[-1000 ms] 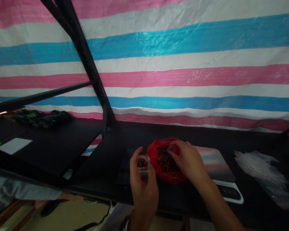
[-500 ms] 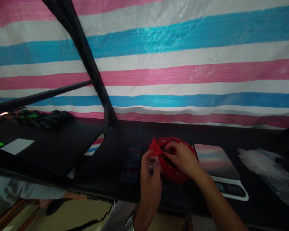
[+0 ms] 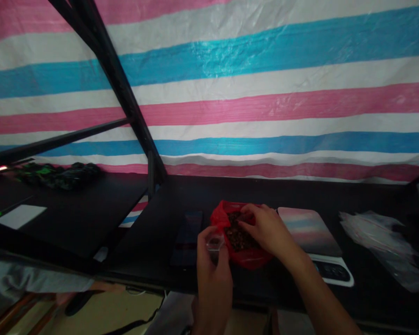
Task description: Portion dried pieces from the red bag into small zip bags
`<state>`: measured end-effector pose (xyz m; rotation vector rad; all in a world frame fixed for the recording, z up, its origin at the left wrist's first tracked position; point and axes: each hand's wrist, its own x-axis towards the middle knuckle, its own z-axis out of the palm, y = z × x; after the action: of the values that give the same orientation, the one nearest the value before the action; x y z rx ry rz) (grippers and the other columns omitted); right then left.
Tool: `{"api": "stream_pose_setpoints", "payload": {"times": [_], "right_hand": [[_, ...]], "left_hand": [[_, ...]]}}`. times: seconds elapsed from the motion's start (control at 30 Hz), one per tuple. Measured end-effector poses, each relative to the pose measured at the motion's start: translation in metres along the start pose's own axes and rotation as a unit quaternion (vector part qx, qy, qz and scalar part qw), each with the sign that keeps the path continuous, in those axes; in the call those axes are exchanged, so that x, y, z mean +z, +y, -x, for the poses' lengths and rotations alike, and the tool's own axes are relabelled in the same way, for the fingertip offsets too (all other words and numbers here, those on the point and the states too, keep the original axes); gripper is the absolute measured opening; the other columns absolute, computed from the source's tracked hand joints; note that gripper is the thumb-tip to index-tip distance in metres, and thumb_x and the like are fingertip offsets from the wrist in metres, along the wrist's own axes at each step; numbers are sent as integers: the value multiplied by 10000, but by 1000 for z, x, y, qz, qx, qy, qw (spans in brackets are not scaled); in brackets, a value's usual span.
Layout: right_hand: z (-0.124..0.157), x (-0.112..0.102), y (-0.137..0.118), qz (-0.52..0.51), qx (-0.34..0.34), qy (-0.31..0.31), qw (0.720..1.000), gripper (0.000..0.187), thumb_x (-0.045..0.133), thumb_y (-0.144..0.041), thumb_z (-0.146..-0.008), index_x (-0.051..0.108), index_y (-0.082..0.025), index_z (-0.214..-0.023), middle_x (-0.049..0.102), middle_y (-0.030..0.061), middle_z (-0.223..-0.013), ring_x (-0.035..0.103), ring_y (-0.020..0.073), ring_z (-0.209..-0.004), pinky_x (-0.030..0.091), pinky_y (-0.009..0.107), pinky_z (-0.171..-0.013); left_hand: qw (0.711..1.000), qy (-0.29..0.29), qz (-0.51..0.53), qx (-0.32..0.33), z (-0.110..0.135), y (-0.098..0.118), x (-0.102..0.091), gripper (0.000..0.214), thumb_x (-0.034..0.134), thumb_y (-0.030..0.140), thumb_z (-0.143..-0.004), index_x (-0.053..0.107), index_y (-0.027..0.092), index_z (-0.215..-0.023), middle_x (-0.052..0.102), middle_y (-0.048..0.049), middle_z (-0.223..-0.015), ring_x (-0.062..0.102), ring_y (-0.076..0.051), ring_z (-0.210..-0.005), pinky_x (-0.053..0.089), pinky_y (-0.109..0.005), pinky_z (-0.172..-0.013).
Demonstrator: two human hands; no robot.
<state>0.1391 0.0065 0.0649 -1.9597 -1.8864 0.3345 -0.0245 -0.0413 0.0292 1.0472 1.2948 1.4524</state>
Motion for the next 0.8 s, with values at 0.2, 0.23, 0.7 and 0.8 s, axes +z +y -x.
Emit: {"api": "stream_pose_setpoints", "payload": {"times": [0.2,0.23,0.7,0.8], "right_hand": [[6,-7,5,54,-21,-15,998,281,745,-211,-936,754,-227,-1216,794,96,-1218,657,331,-1169,464,436,-980],[7,-7,5,42,-33,-19,998,285,747,-195,-928,757,-234,-1210,793,88,-1220,658,320,-1176,465,429,-990],[14,-6,27,-210,-37,-87,973,326,700,-278,-937,720,-220,-1258,824,76,-1097,778,249,-1027,572,359,-893],[15,-8,27,-259,-19,-102,960,306,685,-288,-944,710,-202,-1237,822,61,-998,786,229,-919,582,336,-803]], "left_hand": [[995,-62,52,-56,46,-12,12,332,635,277,-910,627,227,-1238,673,-21,-927,584,-146,-695,489,-272,-691],[995,-61,62,-55,47,-12,14,331,638,275,-912,625,226,-1239,678,-27,-938,595,-148,-712,491,-272,-701],[988,-74,136,3,22,-13,24,218,670,308,-923,613,217,-1113,612,15,-840,580,-126,-676,496,-256,-680],[991,-80,109,23,18,-14,25,252,682,331,-916,612,218,-1131,653,-16,-925,617,-146,-742,514,-275,-722]]}}
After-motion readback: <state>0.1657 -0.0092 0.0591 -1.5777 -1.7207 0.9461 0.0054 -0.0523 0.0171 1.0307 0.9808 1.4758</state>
